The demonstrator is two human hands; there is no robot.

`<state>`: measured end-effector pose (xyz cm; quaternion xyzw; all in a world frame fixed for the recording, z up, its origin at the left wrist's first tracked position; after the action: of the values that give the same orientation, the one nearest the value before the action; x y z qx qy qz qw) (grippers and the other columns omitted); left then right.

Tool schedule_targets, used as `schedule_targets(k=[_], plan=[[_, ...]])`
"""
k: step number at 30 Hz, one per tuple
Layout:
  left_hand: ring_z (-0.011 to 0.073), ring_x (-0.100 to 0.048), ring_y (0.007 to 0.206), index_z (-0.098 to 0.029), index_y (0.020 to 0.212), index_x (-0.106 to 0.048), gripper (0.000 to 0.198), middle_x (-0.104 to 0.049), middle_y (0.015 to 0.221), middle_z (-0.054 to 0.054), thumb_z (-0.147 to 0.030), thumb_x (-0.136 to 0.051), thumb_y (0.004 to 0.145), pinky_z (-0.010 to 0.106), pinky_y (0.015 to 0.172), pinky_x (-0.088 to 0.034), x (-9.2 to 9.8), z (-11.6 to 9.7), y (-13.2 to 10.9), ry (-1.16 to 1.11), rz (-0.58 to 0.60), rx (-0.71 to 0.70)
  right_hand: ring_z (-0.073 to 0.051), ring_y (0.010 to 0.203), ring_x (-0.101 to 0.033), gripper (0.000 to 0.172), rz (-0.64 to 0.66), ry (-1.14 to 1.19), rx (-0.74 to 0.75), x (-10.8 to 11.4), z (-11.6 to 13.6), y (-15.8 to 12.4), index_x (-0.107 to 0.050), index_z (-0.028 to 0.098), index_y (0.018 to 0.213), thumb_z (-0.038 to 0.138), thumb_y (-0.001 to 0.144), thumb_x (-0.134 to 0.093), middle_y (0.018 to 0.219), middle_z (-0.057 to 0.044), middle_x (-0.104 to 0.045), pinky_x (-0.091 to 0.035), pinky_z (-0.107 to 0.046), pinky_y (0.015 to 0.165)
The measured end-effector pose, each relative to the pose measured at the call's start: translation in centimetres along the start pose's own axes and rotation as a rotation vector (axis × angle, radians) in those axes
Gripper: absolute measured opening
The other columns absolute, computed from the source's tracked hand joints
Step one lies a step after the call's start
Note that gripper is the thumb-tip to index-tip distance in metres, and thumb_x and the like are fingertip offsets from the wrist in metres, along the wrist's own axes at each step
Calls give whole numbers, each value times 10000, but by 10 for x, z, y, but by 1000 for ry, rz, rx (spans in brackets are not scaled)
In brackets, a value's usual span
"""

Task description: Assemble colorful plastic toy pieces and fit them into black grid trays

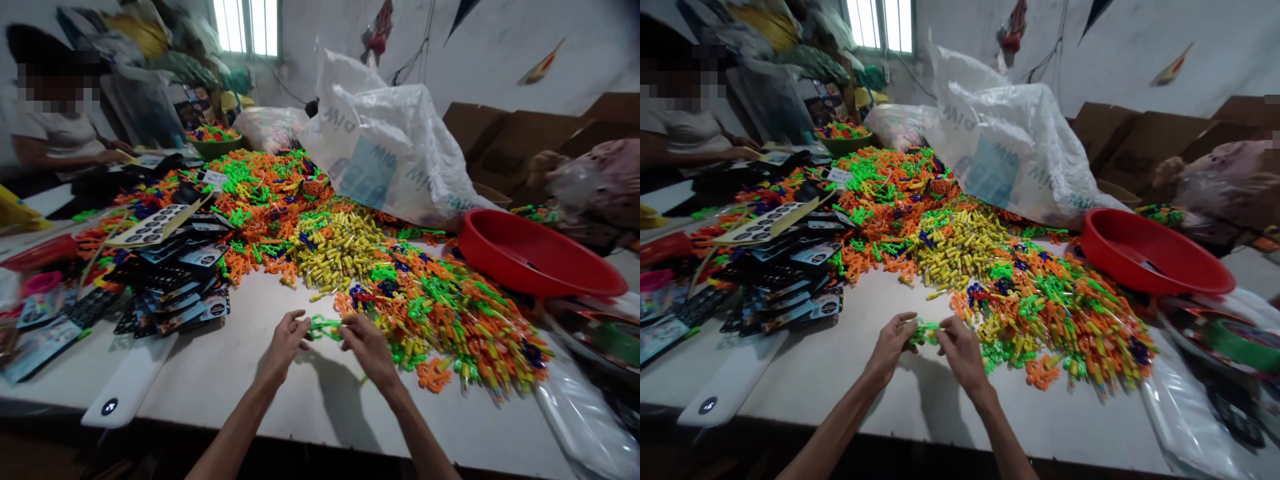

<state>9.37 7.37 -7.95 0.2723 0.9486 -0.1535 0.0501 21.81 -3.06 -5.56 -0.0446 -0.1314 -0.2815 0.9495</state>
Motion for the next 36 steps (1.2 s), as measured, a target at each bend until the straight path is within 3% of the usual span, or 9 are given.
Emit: schedule_targets(k=[3, 6, 8, 13, 21, 25, 28, 32, 36], plan=[[171, -586, 702, -156, 1013, -589, 389, -635, 828, 63, -414, -607, 723, 278, 586, -450, 15, -10, 33, 317, -18, -117, -238, 696, -616, 245, -323, -384, 135, 49, 1, 20, -580, 193, 810, 422, 790, -494, 770, -72, -650, -485, -378, 661], [179, -570, 754, -176, 839, -633, 168, -638, 898, 67, -289, -609, 716, 314, 727, -429, 28, -30, 78, 658, -211, -255, -276, 879, -581, 264, -614, -658, 288, 71, 8, 46, -611, 173, 823, 387, 805, -458, 879, -120, -638, -441, -408, 776], [213, -564, 868, -181, 798, -632, 115, -629, 942, 81, -251, -619, 709, 335, 816, -393, 29, -40, 106, 735, -312, -286, -235, 829, -580, 229, -488, -692, 306, 54, 9, 69, -619, 172, 825, 306, 826, -434, 862, -102, -635, -439, -351, 740], [293, -481, 1109, -179, 801, -636, 166, -617, 1025, 134, -148, -669, 640, 353, 901, -331, 18, -45, 148, 736, -381, -299, -215, 894, -544, 229, 115, -1075, 277, -29, -7, 106, -643, 191, 803, 93, 792, -437, 936, -85, -632, -380, -288, 716], [202, -570, 754, -232, 805, -652, 255, -571, 621, -2, -112, -668, 581, 261, 695, -386, 29, -32, 125, 525, -377, -331, -249, 982, -489, 249, 131, -1203, 298, -39, -22, 96, -628, 192, 907, 106, 840, -405, 986, -100, -626, -325, -350, 846], [131, -534, 592, -203, 768, -609, 225, -567, 622, -32, -152, -678, 560, 225, 576, -401, 35, -34, 84, 131, -406, -308, -250, 949, -509, 209, 89, -1033, 254, -35, -23, 87, -611, 163, 827, 80, 807, -421, 945, -121, -630, -333, -367, 843], [105, -499, 481, -166, 723, -567, 237, -551, 553, -40, -226, -718, 551, 226, 496, -412, 35, -30, 51, -162, -290, -103, -209, 803, -540, 93, 99, -566, 158, -35, -20, 75, -573, 173, 800, 194, 800, -482, 808, -63, -622, -385, -324, 730], [87, -523, 481, -125, 720, -581, 318, -577, 565, -24, -274, -780, 522, 208, 481, -440, 29, -23, 18, -432, -225, 75, -145, 604, -527, 253, 187, 188, -46, -43, -14, 47, -580, 165, 767, 417, 775, -562, 641, -5, -591, -386, -262, 585], [104, -581, 526, -133, 776, -589, 345, -634, 644, -4, -221, -796, 514, 219, 517, -485, 21, -19, 2, -505, -208, 130, -110, 529, -494, 332, 130, 450, -218, -48, -14, 26, -649, 138, 734, 461, 665, -687, 590, -7, -596, -347, -236, 527]])
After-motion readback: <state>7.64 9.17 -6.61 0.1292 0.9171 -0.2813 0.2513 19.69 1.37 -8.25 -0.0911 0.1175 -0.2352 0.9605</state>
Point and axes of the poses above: each hand's wrist, its own y-axis towards the middle knuckle, its own x-axis out of the back of the hand, z = x × y, the point moved 2 cm from there along y, towards the middle knuckle
